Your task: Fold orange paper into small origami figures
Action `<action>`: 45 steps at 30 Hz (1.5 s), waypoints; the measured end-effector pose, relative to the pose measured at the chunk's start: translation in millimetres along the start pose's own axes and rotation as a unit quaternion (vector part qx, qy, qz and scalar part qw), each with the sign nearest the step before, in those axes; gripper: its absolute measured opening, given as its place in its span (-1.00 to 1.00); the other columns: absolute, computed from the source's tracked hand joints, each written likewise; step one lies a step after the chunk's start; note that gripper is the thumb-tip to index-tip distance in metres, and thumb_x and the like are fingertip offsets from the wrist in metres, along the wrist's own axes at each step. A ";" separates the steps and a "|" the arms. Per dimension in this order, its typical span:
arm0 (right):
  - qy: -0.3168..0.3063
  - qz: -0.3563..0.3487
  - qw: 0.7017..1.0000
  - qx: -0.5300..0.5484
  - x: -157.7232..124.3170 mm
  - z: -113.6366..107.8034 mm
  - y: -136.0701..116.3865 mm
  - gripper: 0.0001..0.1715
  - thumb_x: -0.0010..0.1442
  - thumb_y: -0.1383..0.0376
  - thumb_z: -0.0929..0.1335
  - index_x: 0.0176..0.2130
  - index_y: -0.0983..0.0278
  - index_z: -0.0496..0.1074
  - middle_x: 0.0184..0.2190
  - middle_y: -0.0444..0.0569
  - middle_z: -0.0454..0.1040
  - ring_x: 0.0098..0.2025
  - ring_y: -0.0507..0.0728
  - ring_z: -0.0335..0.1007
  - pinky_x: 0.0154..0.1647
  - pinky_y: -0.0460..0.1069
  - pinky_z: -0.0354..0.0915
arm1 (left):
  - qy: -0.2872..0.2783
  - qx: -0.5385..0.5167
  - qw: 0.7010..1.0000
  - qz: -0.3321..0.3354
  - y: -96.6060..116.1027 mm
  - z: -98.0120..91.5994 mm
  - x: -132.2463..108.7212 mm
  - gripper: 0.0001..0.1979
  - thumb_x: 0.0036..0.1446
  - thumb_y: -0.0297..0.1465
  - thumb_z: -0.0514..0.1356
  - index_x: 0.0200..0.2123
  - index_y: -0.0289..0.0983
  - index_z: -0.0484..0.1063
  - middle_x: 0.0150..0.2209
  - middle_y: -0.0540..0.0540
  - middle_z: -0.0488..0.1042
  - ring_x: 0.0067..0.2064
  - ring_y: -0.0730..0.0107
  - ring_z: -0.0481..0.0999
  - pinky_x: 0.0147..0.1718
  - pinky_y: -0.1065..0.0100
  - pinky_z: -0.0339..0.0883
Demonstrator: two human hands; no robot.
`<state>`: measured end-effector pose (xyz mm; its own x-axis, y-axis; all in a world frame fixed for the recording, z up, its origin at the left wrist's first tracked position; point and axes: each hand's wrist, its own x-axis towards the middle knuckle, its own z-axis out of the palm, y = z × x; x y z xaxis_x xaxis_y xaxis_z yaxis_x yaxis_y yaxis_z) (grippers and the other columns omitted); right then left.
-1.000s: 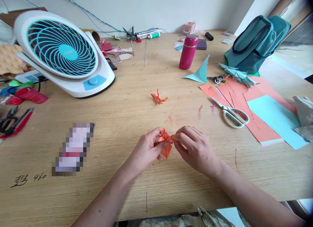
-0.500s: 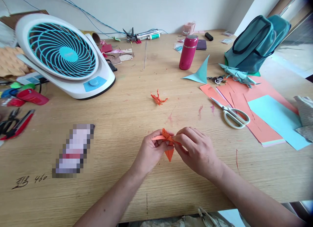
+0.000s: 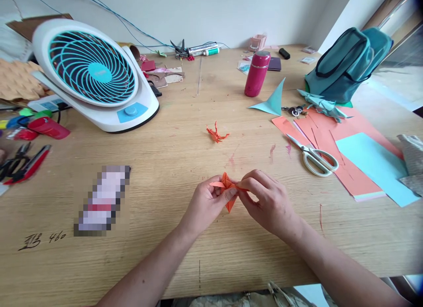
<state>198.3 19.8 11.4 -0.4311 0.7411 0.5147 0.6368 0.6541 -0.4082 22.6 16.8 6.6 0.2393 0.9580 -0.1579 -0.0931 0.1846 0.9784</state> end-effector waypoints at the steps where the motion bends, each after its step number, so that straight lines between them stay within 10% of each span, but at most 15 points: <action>1: 0.000 0.001 1.000 0.002 -0.3 -0.4 0.5 -0.86 0.35 0.41 0.29 -0.25 0.22 0.40 -0.34 0.00 0.47 -0.33 0.11 0.40 -0.32 0.01 0.31 | 0.004 -0.009 1.000 0.002 0.1 0.0 0.0 -0.73 0.09 -0.20 0.38 -0.38 -0.32 0.55 -0.36 -0.06 0.51 -0.29 0.37 0.50 -0.26 0.38 0.42; 45: 0.104 -0.058 0.993 0.018 -4.1 6.3 4.6 -0.68 0.16 0.58 0.42 -0.16 0.24 0.42 -0.32 -0.02 0.47 -0.32 0.10 0.38 -0.33 0.03 0.32 | 0.036 -0.042 0.998 0.035 5.5 2.0 -3.0 -0.80 0.02 -0.28 0.44 -0.33 -0.28 0.66 -0.39 -0.03 0.59 -0.33 0.45 0.48 -0.28 0.45 0.35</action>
<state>199.0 20.8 2.7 -0.3573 0.6153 0.7027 0.5659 0.7411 -0.3612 23.4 14.4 12.6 0.1596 0.9819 -0.1016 -0.1895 0.1315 0.9730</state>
